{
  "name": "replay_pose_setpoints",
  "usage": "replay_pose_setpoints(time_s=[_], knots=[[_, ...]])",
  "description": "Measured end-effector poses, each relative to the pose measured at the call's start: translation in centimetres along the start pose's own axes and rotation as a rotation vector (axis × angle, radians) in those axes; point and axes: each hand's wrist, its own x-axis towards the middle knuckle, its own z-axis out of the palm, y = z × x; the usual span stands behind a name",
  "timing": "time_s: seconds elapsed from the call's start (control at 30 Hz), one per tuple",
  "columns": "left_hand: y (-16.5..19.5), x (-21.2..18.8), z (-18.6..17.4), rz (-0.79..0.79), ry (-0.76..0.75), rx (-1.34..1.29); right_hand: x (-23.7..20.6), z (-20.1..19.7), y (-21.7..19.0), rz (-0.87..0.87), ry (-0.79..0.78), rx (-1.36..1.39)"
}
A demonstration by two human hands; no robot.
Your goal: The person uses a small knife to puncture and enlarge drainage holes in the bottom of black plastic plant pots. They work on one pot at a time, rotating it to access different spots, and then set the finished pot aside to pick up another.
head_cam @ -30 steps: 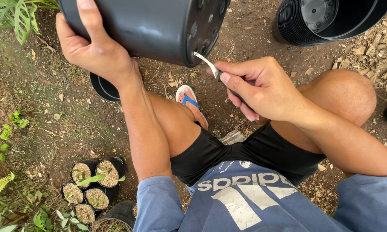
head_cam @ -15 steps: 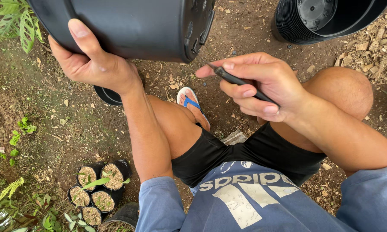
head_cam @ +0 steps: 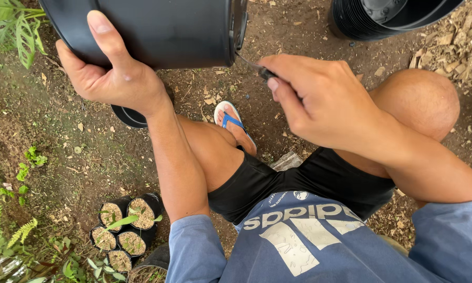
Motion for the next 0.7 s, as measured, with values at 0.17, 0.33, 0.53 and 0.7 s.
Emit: replay_pose_setpoints(time_s=[0.17, 0.33, 0.53, 0.7], knots=[[0.9, 0.4, 0.1, 0.000, -0.111, 0.009, 0.0, -0.3, 0.5, -0.049, 0.001, -0.064], [0.9, 0.6, 0.1, -0.042, -0.205, -0.059, 0.0, -1.5, 1.4, 0.153, -0.093, 0.176], [0.0, 0.6, 0.0, -0.060, -0.231, -0.095, 0.4, -1.7, 2.7, 0.356, -0.131, 0.491], [-2.7, 1.0, -0.4, -0.123, -0.315, -0.070, 1.0, -1.9, 2.0, 0.288, -0.228, 0.519]])
